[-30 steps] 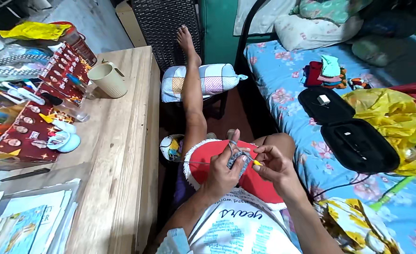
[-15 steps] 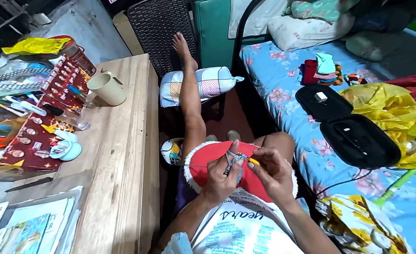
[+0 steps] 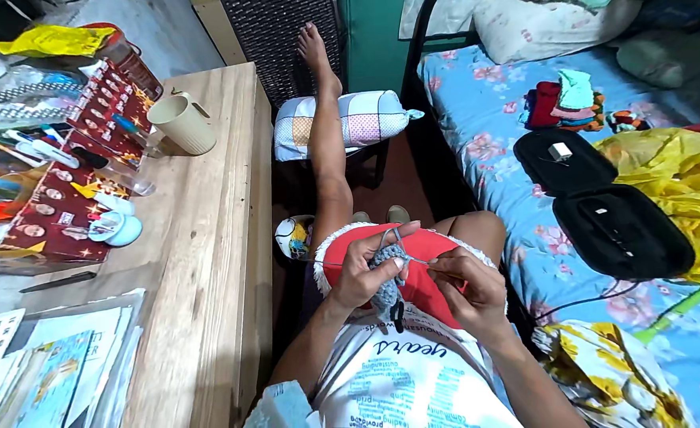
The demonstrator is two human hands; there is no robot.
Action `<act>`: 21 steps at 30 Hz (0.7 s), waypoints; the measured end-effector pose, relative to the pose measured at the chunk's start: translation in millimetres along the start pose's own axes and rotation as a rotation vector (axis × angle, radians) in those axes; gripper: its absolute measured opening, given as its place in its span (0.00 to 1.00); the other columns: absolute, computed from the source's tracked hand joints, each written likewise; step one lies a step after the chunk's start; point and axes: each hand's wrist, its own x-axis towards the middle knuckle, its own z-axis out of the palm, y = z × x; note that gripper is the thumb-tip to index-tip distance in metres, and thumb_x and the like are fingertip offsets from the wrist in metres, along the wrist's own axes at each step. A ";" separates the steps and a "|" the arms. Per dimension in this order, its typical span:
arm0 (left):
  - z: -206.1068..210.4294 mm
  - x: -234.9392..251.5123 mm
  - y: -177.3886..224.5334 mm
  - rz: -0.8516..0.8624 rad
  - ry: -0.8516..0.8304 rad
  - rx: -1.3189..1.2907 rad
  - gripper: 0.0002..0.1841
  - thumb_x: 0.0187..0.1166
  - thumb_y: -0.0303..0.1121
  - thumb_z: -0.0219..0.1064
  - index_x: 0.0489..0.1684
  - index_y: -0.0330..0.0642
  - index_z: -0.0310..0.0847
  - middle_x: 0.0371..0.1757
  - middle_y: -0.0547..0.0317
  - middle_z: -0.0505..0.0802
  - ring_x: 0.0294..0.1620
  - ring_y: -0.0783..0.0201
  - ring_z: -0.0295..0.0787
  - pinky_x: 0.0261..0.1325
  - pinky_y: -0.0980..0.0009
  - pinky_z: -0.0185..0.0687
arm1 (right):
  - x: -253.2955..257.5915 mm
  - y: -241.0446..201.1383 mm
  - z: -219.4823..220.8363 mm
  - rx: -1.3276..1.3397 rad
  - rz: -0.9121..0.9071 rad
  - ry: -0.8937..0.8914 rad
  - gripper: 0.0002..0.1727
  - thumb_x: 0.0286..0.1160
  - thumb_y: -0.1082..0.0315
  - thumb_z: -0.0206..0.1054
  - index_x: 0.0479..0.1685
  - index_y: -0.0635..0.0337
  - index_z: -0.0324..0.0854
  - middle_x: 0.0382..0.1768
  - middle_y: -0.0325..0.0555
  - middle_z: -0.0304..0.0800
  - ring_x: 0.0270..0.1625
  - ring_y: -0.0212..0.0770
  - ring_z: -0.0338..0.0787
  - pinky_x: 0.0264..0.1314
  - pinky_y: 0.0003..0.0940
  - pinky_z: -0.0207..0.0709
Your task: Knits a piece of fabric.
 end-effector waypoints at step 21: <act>1.8 1.8 1.5 0.068 -0.002 0.069 0.18 0.78 0.21 0.59 0.65 0.30 0.84 0.35 0.67 0.95 0.32 0.80 0.88 0.41 0.80 0.87 | -8.0 -0.3 4.1 0.034 0.046 0.045 0.04 0.79 0.72 0.65 0.43 0.64 0.80 0.40 0.43 0.86 0.41 0.19 0.85 0.43 0.09 0.79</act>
